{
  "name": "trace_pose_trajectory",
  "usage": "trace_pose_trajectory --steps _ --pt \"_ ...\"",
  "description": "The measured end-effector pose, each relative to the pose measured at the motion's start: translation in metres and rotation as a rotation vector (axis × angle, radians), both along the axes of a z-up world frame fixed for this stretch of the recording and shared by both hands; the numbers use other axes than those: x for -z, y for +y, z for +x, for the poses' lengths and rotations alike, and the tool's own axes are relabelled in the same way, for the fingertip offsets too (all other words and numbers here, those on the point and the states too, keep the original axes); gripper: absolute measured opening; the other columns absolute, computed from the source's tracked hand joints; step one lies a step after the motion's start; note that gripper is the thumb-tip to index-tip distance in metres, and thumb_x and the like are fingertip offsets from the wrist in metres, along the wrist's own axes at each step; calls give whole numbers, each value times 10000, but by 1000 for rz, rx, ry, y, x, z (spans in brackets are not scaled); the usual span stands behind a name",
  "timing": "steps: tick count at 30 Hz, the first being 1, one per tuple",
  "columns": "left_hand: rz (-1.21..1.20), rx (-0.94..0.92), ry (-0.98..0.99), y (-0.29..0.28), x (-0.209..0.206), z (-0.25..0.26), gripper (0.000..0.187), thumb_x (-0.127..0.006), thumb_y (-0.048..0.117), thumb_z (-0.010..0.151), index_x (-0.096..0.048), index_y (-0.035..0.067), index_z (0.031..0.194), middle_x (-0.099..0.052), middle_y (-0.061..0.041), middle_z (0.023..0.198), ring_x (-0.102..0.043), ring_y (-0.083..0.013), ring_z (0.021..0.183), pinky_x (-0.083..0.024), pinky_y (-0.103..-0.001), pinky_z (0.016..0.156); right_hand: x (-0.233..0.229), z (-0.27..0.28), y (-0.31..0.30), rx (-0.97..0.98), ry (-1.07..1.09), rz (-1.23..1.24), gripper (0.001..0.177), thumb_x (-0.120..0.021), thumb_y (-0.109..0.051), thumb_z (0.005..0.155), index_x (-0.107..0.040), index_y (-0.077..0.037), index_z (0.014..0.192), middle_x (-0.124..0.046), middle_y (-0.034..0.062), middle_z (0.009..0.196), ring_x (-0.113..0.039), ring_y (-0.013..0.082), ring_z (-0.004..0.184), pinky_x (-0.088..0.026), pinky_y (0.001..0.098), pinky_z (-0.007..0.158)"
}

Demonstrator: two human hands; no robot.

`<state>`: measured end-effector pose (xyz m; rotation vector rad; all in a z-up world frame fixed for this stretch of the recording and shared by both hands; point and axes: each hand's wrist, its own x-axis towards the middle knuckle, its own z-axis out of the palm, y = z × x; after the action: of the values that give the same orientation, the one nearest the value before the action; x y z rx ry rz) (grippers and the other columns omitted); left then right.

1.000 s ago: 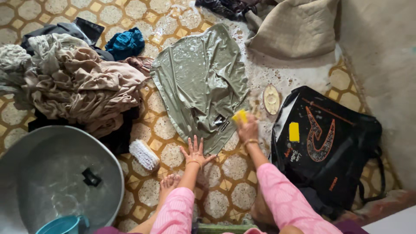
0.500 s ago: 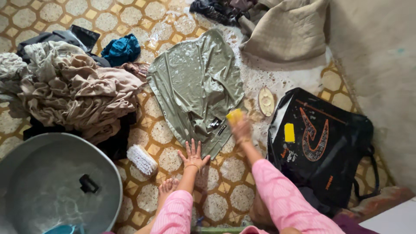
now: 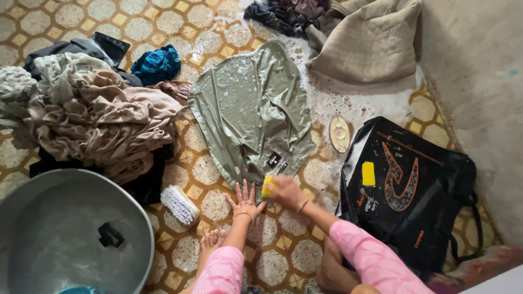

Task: The person sits on a tiled floor and hand-washes clothes using a metal basin, a blue cup, a yellow bar of soap, and a white brush. They pour water onto a beige cloth, scrub it with the soap and brush, and then move on to a green shirt, repeating the process.

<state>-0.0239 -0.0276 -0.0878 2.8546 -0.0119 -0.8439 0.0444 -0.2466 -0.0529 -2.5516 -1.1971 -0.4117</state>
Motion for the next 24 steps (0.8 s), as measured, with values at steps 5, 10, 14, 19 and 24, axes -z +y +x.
trace_pose_trajectory --steps 5,10,14,19,24 --pt "-25 -17 -16 2 8 0 1046 -475 817 844 -77 297 1660 207 -14 1713 247 -311 1554 133 -788 1118 -18 35 -33 394 -14 -196 294 -586 -232 925 -662 -233 1209 -627 61 1281 -537 254 1261 -393 502 1091" --pt "-17 -4 -51 0 0 -1 1044 -479 816 845 -80 296 1657 207 -23 1712 248 -319 1552 132 -799 1103 -34 55 -28 609 306 -336 305 -494 -380 1041 -647 -149 1166 -686 116 1101 -668 276 1055 -545 443 944" --pt "-2 4 -2 1 2 2 1058 -487 816 834 -66 309 1662 211 -21 1712 244 -317 1553 124 -800 1103 -39 -5 6 -57 252 65 163 -643 -284 962 -689 -168 1067 -653 83 958 -652 248 847 -553 414 686" --pt "11 3 -26 -1 5 0 1048 -472 822 842 -63 308 1659 207 -12 1712 241 -322 1555 119 -803 1104 -46 62 -40 616 93 80 153 -629 -235 970 -658 -214 1120 -659 66 1079 -636 237 914 -547 405 766" --pt "18 6 42 -1 1 4 1048 -457 838 841 -55 315 1656 224 -18 1713 249 -329 1556 119 -798 1110 -48 30 -4 262 13 -97 185 -645 -193 941 -632 -161 1123 -651 120 1123 -613 260 948 -540 394 738"
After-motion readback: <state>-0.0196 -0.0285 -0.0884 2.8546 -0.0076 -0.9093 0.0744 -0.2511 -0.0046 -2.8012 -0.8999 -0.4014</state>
